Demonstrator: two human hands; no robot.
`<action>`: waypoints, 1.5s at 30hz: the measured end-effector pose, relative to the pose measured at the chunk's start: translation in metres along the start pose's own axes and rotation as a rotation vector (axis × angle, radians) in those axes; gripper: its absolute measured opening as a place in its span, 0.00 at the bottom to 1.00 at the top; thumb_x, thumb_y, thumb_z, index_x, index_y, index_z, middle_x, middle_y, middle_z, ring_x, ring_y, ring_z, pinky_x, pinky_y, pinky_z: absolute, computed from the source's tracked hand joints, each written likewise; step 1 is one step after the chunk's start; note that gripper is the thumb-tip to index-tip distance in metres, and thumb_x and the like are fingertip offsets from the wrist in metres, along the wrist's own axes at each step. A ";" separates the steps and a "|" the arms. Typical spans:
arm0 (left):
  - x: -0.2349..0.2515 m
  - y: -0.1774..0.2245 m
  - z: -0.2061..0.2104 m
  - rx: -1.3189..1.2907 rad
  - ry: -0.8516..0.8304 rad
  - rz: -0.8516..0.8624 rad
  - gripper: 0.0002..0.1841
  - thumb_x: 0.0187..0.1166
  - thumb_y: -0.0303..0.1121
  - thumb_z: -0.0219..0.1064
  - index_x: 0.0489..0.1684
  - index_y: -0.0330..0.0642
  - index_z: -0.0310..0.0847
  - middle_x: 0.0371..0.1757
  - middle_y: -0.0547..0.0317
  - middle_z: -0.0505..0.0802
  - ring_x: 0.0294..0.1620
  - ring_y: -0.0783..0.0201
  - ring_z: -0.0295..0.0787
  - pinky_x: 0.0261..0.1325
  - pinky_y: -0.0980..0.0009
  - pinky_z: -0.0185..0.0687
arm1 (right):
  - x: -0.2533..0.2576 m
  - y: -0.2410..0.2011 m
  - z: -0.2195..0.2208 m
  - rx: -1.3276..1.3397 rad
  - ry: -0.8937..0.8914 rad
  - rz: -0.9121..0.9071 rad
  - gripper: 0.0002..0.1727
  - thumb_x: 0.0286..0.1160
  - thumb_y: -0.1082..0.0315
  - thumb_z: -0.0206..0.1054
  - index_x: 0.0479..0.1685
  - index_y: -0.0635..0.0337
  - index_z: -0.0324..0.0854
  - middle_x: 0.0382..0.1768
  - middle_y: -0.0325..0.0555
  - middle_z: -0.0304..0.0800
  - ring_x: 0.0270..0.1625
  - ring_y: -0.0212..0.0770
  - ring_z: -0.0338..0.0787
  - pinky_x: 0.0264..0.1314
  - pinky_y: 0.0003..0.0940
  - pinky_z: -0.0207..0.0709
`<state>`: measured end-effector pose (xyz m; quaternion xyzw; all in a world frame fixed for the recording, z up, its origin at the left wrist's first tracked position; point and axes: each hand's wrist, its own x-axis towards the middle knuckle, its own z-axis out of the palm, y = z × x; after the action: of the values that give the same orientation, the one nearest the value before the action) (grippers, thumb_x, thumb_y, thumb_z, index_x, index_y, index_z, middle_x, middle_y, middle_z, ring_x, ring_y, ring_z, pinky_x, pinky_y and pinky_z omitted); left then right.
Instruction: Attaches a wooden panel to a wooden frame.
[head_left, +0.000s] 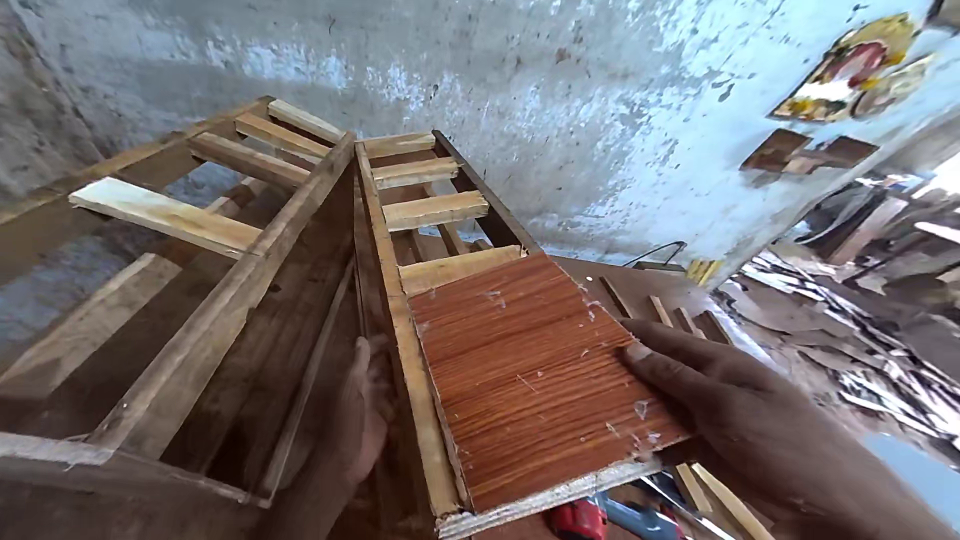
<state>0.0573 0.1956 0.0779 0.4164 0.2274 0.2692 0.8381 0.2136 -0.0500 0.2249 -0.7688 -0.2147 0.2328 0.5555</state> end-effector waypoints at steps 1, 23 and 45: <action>-0.007 -0.004 0.005 -0.106 -0.089 -0.126 0.36 0.88 0.66 0.37 0.75 0.50 0.78 0.59 0.50 0.93 0.59 0.56 0.92 0.61 0.52 0.89 | 0.000 -0.001 0.001 -0.004 0.000 0.011 0.18 0.91 0.63 0.54 0.71 0.47 0.82 0.45 0.56 0.94 0.38 0.50 0.96 0.35 0.45 0.93; -0.010 -0.035 0.027 -0.534 -0.286 -0.021 0.24 0.82 0.55 0.63 0.66 0.50 0.83 0.51 0.51 0.95 0.51 0.61 0.96 0.52 0.60 0.94 | 0.004 0.021 0.002 -0.852 0.278 -0.391 0.30 0.73 0.32 0.59 0.60 0.40 0.88 0.46 0.35 0.86 0.37 0.33 0.89 0.34 0.42 0.87; -0.020 -0.041 0.028 -0.581 -0.362 0.053 0.27 0.79 0.65 0.61 0.55 0.52 0.88 0.49 0.60 0.97 0.51 0.70 0.95 0.55 0.67 0.93 | 0.008 0.031 0.002 -0.853 0.299 -0.443 0.29 0.74 0.35 0.59 0.61 0.42 0.88 0.46 0.32 0.87 0.39 0.29 0.88 0.38 0.38 0.85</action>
<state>0.0701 0.1461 0.0624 0.2072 -0.0220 0.2662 0.9411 0.2217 -0.0529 0.1937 -0.8883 -0.3671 -0.1119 0.2524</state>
